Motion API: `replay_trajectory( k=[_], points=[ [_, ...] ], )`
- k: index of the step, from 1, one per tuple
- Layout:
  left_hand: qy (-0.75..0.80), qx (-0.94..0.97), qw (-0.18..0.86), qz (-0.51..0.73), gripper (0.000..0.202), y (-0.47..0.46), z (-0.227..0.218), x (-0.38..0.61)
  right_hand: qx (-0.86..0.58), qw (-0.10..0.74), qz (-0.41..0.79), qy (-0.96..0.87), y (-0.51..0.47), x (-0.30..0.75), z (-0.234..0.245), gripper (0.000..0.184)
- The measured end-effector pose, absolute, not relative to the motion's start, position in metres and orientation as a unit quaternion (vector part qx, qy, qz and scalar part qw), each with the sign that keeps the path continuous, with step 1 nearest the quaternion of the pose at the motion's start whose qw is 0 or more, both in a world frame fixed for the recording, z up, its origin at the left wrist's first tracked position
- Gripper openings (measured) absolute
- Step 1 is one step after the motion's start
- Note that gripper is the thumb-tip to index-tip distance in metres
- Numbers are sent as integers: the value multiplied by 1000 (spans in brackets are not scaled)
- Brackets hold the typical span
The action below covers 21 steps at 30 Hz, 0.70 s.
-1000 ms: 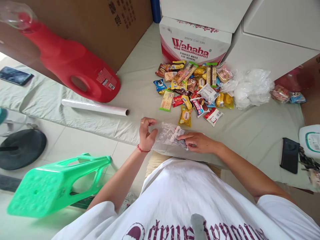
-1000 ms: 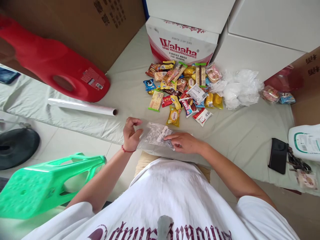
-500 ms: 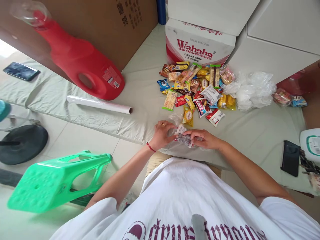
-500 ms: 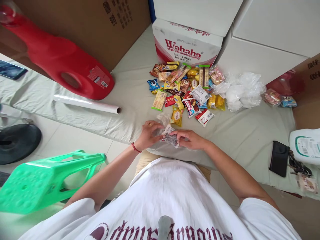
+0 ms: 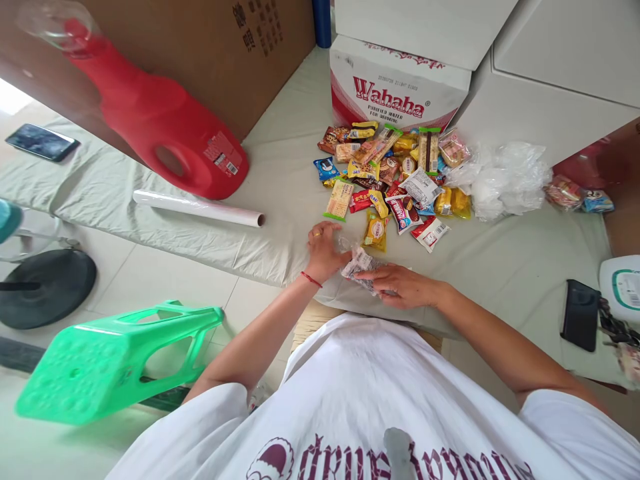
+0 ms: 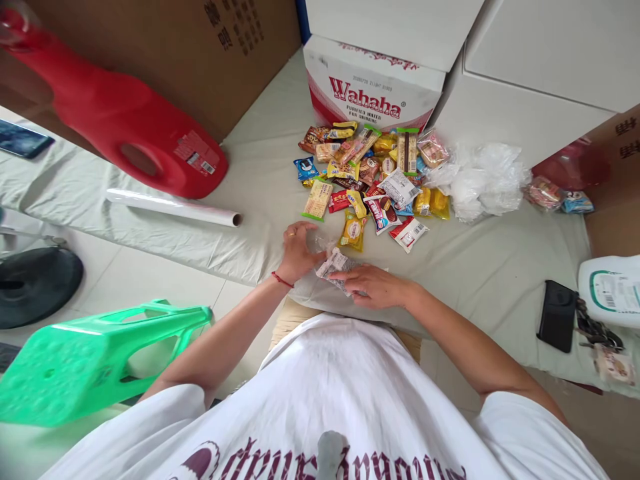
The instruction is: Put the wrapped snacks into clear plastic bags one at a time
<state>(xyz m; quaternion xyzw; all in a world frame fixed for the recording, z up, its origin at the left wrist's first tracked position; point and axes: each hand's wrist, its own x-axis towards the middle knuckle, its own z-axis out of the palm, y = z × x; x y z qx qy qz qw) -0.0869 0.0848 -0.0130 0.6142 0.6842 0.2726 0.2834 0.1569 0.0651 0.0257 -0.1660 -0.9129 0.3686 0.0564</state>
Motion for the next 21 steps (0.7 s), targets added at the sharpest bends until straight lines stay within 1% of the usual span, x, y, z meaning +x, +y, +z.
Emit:
replay_trajectory(
  k=[1, 2, 3, 4, 5, 6, 7, 9, 11, 12, 14, 15, 16, 18, 19, 21],
  points=[
    [683, 617, 284, 269, 70, 89, -13, -92, -164, 43, 346, -923, 64, 155, 26, 14],
    [669, 627, 300, 261, 68, 93, -12, -98, -166, 29, 329, -929, 62, 153, 26, 14],
    [642, 643, 334, 253, 57, 96, -11, -104, -171, 18, 316, -933, 61, 152, 26, 14],
    [603, 654, 380, 251, 42, 98, -10, -111, -177, 10, 305, -936, 60, 151, 27, 13],
    [564, 656, 432, 257, 27, 99, -8, -118, -184, 3, 294, -938, 59, 149, 27, 13],
    [533, 640, 481, 274, 17, 99, -7, -124, -190, -3, 285, -939, 59, 148, 27, 13],
    [517, 608, 524, 298, 15, 97, -5, -128, -195, -7, 276, -941, 58, 147, 28, 13],
    [535, 509, 575, 353, 22, 92, -2, -132, -200, -14, 262, -944, 58, 145, 28, 12],
    [588, 427, 577, 373, 32, 84, 2, -129, -199, -17, 252, -947, 57, 144, 27, 12],
    [616, 415, 562, 365, 39, 80, 4, -126, -197, -18, 246, -949, 57, 144, 27, 12],
    [663, 452, 504, 320, 52, 71, 9, -119, -195, -19, 237, -952, 56, 143, 27, 12],
    [676, 486, 474, 286, 55, 68, 12, -116, -195, -21, 234, -952, 56, 144, 27, 12],
    [682, 518, 450, 253, 52, 64, 15, -113, -195, -23, 232, -953, 56, 144, 27, 12],
    [678, 557, 428, 215, 33, 58, 21, -109, -196, -25, 228, -953, 55, 144, 26, 12],
    [670, 565, 431, 216, 24, 55, 23, -106, -197, -25, 225, -954, 55, 145, 26, 12],
    [639, 578, 446, 242, 16, 49, 26, -97, -195, -24, 216, -956, 54, 145, 23, 14]
  ],
)
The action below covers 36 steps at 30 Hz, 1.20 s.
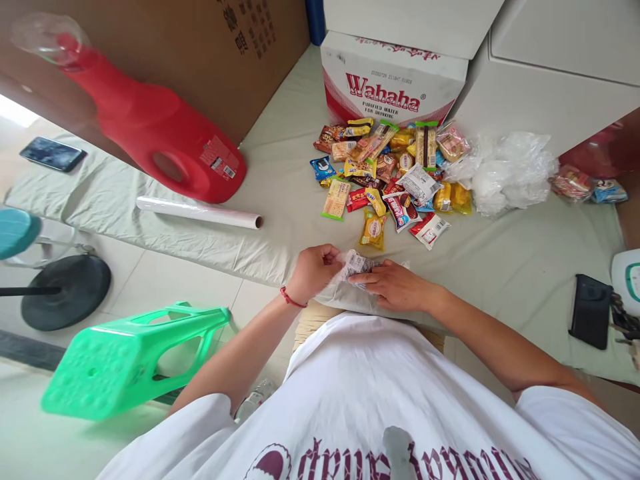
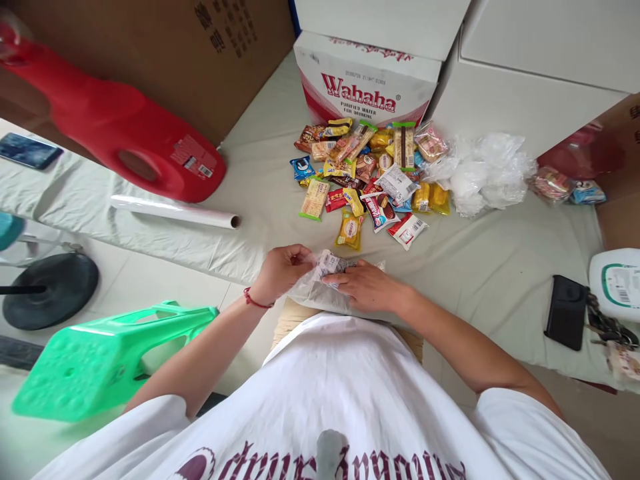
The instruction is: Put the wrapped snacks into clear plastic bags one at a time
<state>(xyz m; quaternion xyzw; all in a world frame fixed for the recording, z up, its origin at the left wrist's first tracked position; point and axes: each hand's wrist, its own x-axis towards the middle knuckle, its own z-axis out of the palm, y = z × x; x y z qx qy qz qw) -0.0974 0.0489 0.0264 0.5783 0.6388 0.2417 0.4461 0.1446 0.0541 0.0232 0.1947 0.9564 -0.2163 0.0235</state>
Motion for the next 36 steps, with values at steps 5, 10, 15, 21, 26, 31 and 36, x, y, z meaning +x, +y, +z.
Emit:
replay_trajectory(
  k=[5, 10, 15, 21, 26, 31, 36],
  points=[
    [585, 601, 479, 260, 25, 40, 19, -66, 195, 22, -199, 960, 50, 146, 17, 22],
    [619, 652, 378, 219, 26, 41, 6, -55, 194, -92, -291, 932, 41, 172, 23, 25],
    [690, 624, 295, 219, 44, 33, -3, -54, 515, -231, -277, 777, 38, 203, 12, 31],
    [718, 621, 249, 194, 37, 32, -10, -57, 575, -83, -213, 785, 22, 195, -9, 21],
    [670, 635, 296, 245, 24, 21, 0, -41, 617, -150, -306, 710, -5, 180, -1, 8],
    [508, 803, 140, 277, 10, -3, 0, -5, 535, -398, -647, 370, -16, 164, -2, 22],
    [304, 897, 132, 293, 24, -7, -19, 11, 424, -484, -754, 129, -20, 169, -4, 29]
  ],
)
